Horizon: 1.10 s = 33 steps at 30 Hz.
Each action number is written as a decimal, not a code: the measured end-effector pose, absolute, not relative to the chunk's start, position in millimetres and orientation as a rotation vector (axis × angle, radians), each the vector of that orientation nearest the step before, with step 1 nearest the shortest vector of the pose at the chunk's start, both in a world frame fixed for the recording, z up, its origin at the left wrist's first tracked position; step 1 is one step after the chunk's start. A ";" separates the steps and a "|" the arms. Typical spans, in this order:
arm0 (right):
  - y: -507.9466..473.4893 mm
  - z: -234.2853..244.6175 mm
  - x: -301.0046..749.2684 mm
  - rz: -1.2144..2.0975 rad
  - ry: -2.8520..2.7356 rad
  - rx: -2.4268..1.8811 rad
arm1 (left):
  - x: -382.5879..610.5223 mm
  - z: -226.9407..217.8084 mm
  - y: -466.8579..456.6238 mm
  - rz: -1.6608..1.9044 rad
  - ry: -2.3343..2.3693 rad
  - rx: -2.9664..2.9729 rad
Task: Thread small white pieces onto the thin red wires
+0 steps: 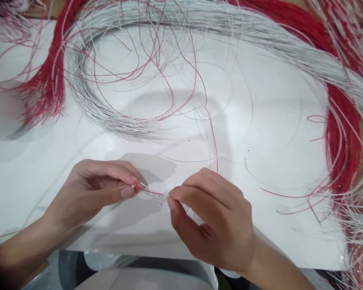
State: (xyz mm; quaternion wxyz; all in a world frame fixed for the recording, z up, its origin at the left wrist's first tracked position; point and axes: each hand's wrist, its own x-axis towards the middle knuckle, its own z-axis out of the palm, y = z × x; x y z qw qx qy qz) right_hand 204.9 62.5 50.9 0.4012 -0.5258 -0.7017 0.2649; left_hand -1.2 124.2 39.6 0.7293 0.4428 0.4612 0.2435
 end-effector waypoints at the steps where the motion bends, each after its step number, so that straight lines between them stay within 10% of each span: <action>1: 62.6 50.8 205.0 0.666 -1.777 -1.331 | -1.2 39.5 124.0 0.536 1.015 0.973; 33: 61.8 52.2 204.4 0.649 -1.783 -1.335 | -2.9 37.9 121.9 0.521 1.040 0.913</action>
